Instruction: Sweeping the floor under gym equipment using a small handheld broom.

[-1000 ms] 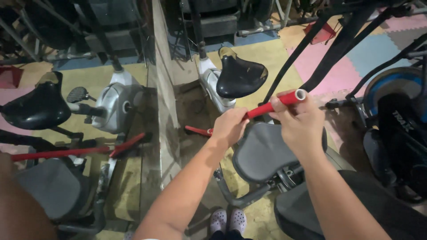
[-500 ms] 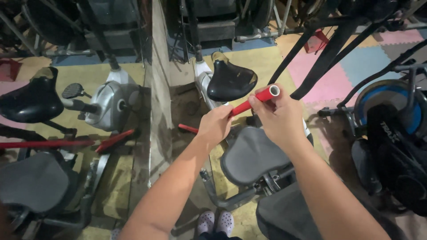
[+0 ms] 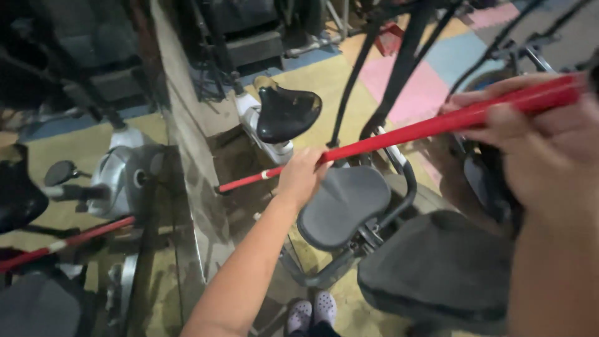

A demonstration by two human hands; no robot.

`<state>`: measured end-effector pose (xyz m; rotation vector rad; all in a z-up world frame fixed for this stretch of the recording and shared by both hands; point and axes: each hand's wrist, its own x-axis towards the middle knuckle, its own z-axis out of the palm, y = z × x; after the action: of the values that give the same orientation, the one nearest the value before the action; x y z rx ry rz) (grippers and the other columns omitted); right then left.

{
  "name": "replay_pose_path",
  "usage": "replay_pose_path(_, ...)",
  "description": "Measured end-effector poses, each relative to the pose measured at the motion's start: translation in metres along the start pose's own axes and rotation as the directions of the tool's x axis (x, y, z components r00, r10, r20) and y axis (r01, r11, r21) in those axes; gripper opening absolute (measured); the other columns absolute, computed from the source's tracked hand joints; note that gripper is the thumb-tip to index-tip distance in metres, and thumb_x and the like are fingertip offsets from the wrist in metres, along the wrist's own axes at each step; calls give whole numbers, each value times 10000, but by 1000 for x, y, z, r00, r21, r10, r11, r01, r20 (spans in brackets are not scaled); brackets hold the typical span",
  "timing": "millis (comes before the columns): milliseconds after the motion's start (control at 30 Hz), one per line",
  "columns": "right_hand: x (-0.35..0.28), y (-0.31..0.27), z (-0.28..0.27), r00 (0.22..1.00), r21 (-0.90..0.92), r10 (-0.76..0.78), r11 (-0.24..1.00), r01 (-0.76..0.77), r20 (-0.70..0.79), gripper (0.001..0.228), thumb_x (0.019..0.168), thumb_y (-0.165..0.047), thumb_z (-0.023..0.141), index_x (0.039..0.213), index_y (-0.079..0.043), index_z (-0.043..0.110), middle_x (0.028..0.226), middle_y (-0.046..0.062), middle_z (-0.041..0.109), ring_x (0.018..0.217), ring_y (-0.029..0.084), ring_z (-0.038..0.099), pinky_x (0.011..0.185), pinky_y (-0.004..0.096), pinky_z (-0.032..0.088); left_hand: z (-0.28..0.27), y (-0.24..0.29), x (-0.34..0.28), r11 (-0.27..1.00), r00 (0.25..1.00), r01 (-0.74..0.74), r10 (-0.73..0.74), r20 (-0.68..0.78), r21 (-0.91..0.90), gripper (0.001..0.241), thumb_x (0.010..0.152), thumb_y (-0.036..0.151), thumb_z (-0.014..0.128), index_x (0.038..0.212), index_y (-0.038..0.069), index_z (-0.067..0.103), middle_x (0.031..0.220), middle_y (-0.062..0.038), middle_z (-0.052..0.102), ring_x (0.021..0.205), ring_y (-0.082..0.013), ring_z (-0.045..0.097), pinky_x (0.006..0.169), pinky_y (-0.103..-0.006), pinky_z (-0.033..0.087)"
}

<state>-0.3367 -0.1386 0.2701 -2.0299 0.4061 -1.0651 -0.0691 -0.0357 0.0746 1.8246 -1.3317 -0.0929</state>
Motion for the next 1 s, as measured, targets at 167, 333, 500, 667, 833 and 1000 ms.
replay_pose_path(167,-45,17,-39,985,55,80,996,-72,-154,357,1256,-207,343,1554,-22,277,1470,320,507,1397,449,618,1154,447,573,11,32,7,974,974,-227,227,6,-6,230,867,89,689,1094,81,653,986,-86,646,954,-314,604,834,-423,503)
replay_pose_path(333,-82,-12,-35,954,8,44,999,-44,-295,229,1250,-94,370,1458,-11,322,1388,305,535,1342,436,649,1132,449,620,42,42,13,947,946,-321,320,52,26,207,893,97,651,1098,87,629,1023,-104,629,981,-341,606,857,-445,501)
replay_pose_path(500,-96,-45,-18,944,-172,-62,985,5,-324,210,1025,98,590,1185,56,460,1151,239,705,829,244,733,720,299,677,74,53,20,969,953,-242,227,202,53,259,828,41,585,1070,109,648,1062,-94,626,1027,-358,610,870,-467,501)
replay_pose_path(667,-123,-29,-45,973,-84,-68,995,50,-221,286,897,76,668,1152,12,554,1213,207,738,1080,250,766,907,300,622,115,79,26,953,952,-296,290,94,61,137,852,55,591,955,125,649,992,-69,642,965,-331,630,795,-426,516)
replay_pose_path(833,-141,-14,-111,972,-113,-217,972,207,-90,266,894,74,675,1139,57,573,1212,230,724,1126,306,765,955,350,649,155,139,23,946,947,-319,320,9,-58,205,773,-22,628,950,73,666,945,-88,652,855,-320,630,765,-398,510)
replay_pose_path(1000,-148,10,-164,974,-110,-216,972,207,-76,278,898,79,678,1151,52,566,1247,243,707,1015,264,773,795,277,680,193,188,36,943,946,-324,324,-11,-70,219,753,-19,692,958,56,709,967,-90,675,868,-300,640,793,-379,530)
